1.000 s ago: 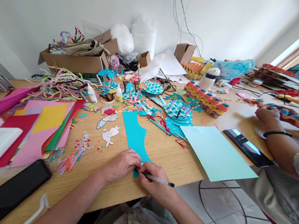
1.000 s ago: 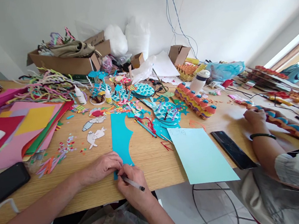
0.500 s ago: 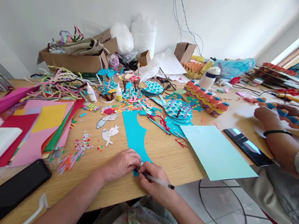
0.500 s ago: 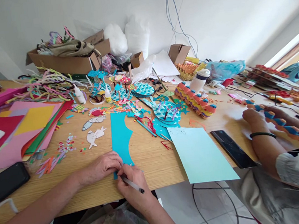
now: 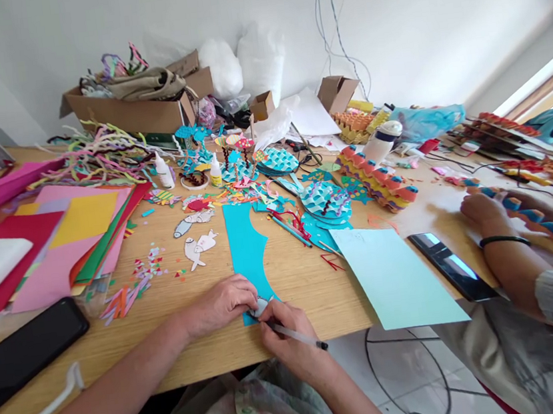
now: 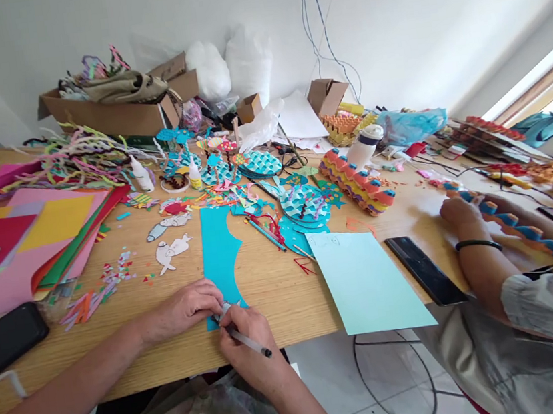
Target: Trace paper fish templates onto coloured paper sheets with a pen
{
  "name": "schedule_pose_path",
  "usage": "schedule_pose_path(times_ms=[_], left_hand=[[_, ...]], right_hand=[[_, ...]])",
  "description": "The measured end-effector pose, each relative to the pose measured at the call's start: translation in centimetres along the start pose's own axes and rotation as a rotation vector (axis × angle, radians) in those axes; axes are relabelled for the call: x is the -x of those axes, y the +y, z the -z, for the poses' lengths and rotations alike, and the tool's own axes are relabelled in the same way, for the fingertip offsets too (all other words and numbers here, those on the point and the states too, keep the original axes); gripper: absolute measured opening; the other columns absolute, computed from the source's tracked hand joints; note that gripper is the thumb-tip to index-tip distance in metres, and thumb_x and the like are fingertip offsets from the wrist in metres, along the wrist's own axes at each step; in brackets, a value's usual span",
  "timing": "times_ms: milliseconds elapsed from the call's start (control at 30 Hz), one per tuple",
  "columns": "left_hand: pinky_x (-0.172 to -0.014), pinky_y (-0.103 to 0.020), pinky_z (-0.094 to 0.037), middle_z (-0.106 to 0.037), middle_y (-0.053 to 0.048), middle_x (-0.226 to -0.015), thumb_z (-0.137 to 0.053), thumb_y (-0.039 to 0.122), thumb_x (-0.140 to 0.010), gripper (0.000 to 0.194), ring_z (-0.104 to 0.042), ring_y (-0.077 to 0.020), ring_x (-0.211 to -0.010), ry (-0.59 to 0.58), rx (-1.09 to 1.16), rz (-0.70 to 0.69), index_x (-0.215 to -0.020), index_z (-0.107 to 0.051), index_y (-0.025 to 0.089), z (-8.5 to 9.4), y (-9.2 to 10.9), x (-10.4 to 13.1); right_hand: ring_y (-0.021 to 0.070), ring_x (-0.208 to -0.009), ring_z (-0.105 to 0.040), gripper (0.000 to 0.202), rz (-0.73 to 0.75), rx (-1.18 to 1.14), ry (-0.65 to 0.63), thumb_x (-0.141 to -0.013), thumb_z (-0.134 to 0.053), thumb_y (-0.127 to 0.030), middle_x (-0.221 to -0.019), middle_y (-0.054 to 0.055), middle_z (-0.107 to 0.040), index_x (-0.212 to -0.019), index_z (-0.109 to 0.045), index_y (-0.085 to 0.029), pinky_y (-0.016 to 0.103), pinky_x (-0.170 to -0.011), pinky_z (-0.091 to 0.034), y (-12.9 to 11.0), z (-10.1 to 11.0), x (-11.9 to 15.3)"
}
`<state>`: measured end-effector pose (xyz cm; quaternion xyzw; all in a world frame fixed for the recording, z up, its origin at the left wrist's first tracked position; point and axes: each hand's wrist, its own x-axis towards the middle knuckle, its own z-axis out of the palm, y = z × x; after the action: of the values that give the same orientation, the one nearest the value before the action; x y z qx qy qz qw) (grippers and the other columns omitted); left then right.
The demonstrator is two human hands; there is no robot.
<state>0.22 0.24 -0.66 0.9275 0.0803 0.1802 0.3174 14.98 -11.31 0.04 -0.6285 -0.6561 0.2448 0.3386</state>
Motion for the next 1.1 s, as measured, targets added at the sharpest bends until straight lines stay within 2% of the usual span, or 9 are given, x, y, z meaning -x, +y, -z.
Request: schedule_pose_path(times_ms=[533,767,1100], left_hand=[[-0.077,-0.025,-0.039,-0.064,-0.004,-0.084,-0.039,0.027,-0.092,0.029,-0.053,-0.0141,-0.085,-0.010,-0.031,0.002,-0.080,-0.064,0.018,-0.2,-0.3,0.2],[-0.080,-0.025,-0.039,-0.063,-0.003,-0.088,-0.040,0.026,-0.092,0.027,-0.052,-0.0139,-0.088,-0.013,-0.014,0.006,-0.083,-0.064,0.018,-0.3,-0.4,0.3],[-0.077,-0.026,-0.040,-0.064,-0.004,-0.084,-0.037,0.031,-0.093,0.033,-0.052,-0.0143,-0.084,0.000,0.017,0.015,-0.077,-0.063,0.018,-0.3,-0.3,0.2]], right_hand=[[0.0108,-0.055,-0.047,0.011,-0.035,-0.033,0.023,-0.067,-0.046,-0.010,-0.058,-0.003,-0.055,-0.065,-0.052,-0.019,0.020,-0.055,-0.033,0.8,0.7,0.5],[0.0103,-0.054,-0.045,0.010,-0.056,-0.053,0.012,-0.069,-0.046,-0.011,-0.056,-0.004,-0.051,-0.066,-0.051,-0.019,0.020,-0.054,-0.032,-0.1,1.1,0.5],[0.0105,-0.054,-0.047,0.014,0.019,-0.066,-0.009,-0.067,-0.046,-0.008,-0.060,-0.003,-0.055,-0.069,-0.054,-0.019,0.020,-0.055,-0.033,-0.5,0.0,-0.4]])
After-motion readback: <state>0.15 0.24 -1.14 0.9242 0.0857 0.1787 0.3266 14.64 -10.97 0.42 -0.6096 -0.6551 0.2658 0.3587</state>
